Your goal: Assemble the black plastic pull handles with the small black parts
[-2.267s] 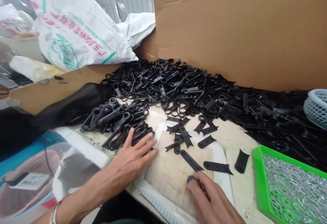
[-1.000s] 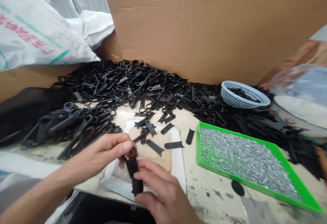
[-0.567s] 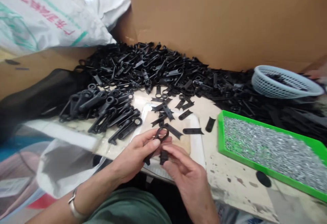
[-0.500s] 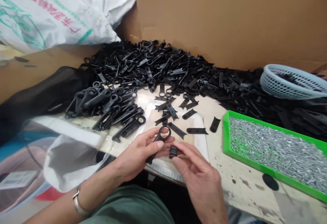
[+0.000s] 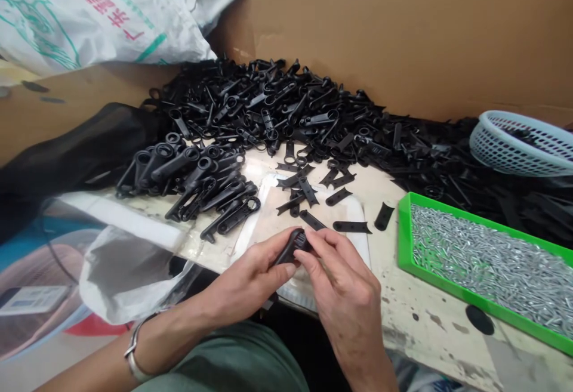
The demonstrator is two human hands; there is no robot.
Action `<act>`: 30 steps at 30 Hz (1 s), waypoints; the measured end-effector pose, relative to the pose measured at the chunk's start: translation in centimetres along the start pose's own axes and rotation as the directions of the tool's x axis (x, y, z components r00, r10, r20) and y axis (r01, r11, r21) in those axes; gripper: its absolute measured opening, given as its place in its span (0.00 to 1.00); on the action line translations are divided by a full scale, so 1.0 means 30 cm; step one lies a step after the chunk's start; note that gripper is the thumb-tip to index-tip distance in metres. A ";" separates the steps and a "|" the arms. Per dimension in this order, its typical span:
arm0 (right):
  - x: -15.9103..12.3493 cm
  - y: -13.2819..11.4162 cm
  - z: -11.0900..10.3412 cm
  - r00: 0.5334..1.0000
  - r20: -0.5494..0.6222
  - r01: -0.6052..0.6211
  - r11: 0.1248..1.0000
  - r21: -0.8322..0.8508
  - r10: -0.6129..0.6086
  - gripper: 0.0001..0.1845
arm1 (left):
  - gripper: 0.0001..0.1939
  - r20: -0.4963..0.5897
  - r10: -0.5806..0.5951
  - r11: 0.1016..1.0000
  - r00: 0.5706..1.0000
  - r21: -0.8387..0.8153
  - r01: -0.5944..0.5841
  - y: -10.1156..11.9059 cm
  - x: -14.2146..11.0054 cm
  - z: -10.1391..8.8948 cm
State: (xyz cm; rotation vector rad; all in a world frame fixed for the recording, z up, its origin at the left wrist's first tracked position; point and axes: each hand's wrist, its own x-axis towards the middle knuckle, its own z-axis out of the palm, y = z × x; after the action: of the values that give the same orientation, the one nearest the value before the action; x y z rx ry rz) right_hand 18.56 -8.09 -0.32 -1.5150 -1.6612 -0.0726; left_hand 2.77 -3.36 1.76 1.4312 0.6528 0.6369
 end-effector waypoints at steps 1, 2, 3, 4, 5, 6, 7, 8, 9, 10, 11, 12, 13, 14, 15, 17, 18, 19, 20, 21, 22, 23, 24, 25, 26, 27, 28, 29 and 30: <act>0.000 -0.001 -0.006 1.000 0.004 0.015 1.000 -0.014 -0.015 0.10 | 0.22 0.005 0.009 0.998 1.000 0.069 -0.009 0.001 -0.004 -0.003; -0.001 -0.004 -0.011 1.000 0.010 0.025 0.999 -0.028 -0.025 0.11 | 0.22 0.016 0.017 0.991 1.000 0.133 -0.019 0.001 -0.007 -0.005; -0.003 -0.007 -0.014 0.999 0.018 0.031 0.999 -0.038 -0.031 0.11 | 0.22 0.028 0.027 0.981 0.999 0.190 -0.032 0.001 -0.010 -0.006; -0.005 -0.010 -0.017 0.999 0.027 0.037 0.998 -0.046 -0.036 0.11 | 0.22 0.040 0.034 0.969 0.999 0.242 -0.043 -0.001 -0.013 -0.006; -0.009 -0.013 -0.017 0.999 0.029 0.045 0.998 -0.050 -0.044 0.11 | 0.22 0.049 0.035 0.957 0.998 0.287 -0.048 -0.003 -0.016 -0.005; -0.013 -0.015 -0.015 0.998 0.024 0.057 0.997 -0.054 -0.056 0.11 | 0.21 0.054 0.029 0.944 0.998 0.326 -0.045 -0.005 -0.019 -0.004; -0.018 -0.015 -0.011 0.998 0.011 0.070 0.996 -0.057 -0.070 0.11 | 0.21 0.054 0.023 0.932 0.998 0.361 -0.041 -0.008 -0.023 -0.002; -0.024 -0.014 -0.006 0.996 -0.009 0.087 0.994 -0.061 -0.087 0.11 | 0.21 0.052 0.016 0.920 0.999 0.390 -0.035 -0.010 -0.026 0.001; -0.030 -0.012 -0.001 0.994 -0.032 0.101 0.993 -0.067 -0.103 0.11 | 0.21 0.045 0.011 0.910 0.999 0.413 -0.029 -0.011 -0.029 0.004; -0.036 -0.007 0.005 0.993 -0.049 0.107 0.992 -0.071 -0.110 0.11 | 0.22 0.037 0.007 0.904 0.999 0.426 -0.023 -0.011 -0.031 0.007; -0.041 -0.002 0.010 0.992 -0.060 0.105 0.992 -0.073 -0.109 0.10 | 0.23 0.035 0.007 0.904 0.999 0.428 -0.021 -0.010 -0.033 0.009; -0.045 0.005 0.015 0.992 -0.065 0.098 0.992 -0.079 -0.104 0.09 | 0.24 0.037 0.009 0.909 0.999 0.417 -0.024 -0.007 -0.033 0.011; -0.048 0.011 0.018 0.993 -0.068 0.087 0.992 -0.089 -0.093 0.09 | 0.24 0.044 0.017 0.918 0.999 0.395 -0.033 -0.003 -0.032 0.013; -0.049 0.017 0.020 0.994 -0.068 0.077 0.992 -0.099 -0.084 0.09 | 0.24 0.055 0.030 0.931 0.998 0.362 -0.048 0.000 -0.030 0.014; -0.049 0.022 0.019 0.994 -0.072 0.069 0.992 -0.108 -0.077 0.09 | 0.24 0.065 0.049 0.944 0.997 0.323 -0.068 0.003 -0.027 0.014; -0.043 0.027 0.014 0.994 -0.071 0.079 0.990 -0.113 -0.087 0.10 | 0.22 0.067 0.074 0.963 0.995 0.256 -0.089 0.004 -0.022 0.016; -0.038 0.026 0.008 0.993 -0.060 0.095 0.989 -0.111 -0.102 0.10 | 0.22 0.058 0.075 0.967 0.995 0.240 -0.087 0.002 -0.021 0.018; -0.033 0.024 0.001 0.991 -0.048 0.122 0.987 -0.108 -0.127 0.10 | 0.22 0.052 0.068 0.967 0.996 0.243 -0.078 -0.001 -0.021 0.020; -0.028 0.021 -0.007 0.987 -0.037 0.153 0.982 -0.109 -0.158 0.10 | 0.22 0.043 0.059 0.961 0.997 0.268 -0.068 -0.005 -0.022 0.024; -0.025 0.019 -0.016 0.983 -0.028 0.179 0.977 -0.113 -0.183 0.11 | 0.23 0.029 0.058 0.946 0.998 0.318 -0.064 -0.009 -0.025 0.029; -0.024 0.017 -0.024 0.979 -0.023 0.200 0.973 -0.119 -0.204 0.13 | 0.25 0.017 0.068 0.921 0.998 0.384 -0.069 -0.012 -0.029 0.033; -0.026 0.016 -0.030 0.975 -0.022 0.215 0.969 -0.124 -0.220 0.16 | 0.27 0.013 0.101 0.883 0.995 0.461 -0.095 -0.014 -0.033 0.038; -0.030 0.016 -0.034 0.973 -0.023 0.226 0.966 -0.128 -0.231 0.21 | 0.29 0.019 0.146 0.830 0.989 0.541 -0.133 -0.015 -0.037 0.042; -0.036 0.018 -0.035 0.972 -0.023 0.231 0.965 -0.126 -0.235 0.26 | 0.31 0.037 0.195 0.767 0.980 0.617 -0.176 -0.014 -0.040 0.045; -0.043 0.020 -0.033 0.971 -0.027 0.232 0.965 -0.121 -0.236 0.31 | 0.32 0.063 0.241 0.700 0.969 0.680 -0.218 -0.014 -0.041 0.047; -0.049 0.022 -0.029 0.971 -0.038 0.229 0.967 -0.115 -0.235 0.33 | 0.33 0.092 0.268 0.644 0.959 0.723 -0.249 -0.014 -0.041 0.048; -0.053 0.024 -0.023 0.974 -0.053 0.215 0.971 -0.108 -0.221 0.33 | 0.33 0.111 0.276 0.611 0.955 0.747 -0.264 -0.015 -0.039 0.047; -0.055 0.024 -0.018 0.979 -0.068 0.185 0.978 -0.096 -0.192 0.29 | 0.32 0.117 0.267 0.606 0.957 0.752 -0.261 -0.017 -0.034 0.044; -0.053 0.024 -0.014 0.985 -0.080 0.145 0.986 -0.079 -0.151 0.23 | 0.31 0.110 0.234 0.630 0.966 0.739 -0.237 -0.020 -0.029 0.040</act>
State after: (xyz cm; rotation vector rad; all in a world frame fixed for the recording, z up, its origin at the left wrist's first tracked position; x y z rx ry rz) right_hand 19.21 -9.40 -1.38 -1.4197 -1.7157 -0.2770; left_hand 3.07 -4.83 1.22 2.3351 0.7754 0.5865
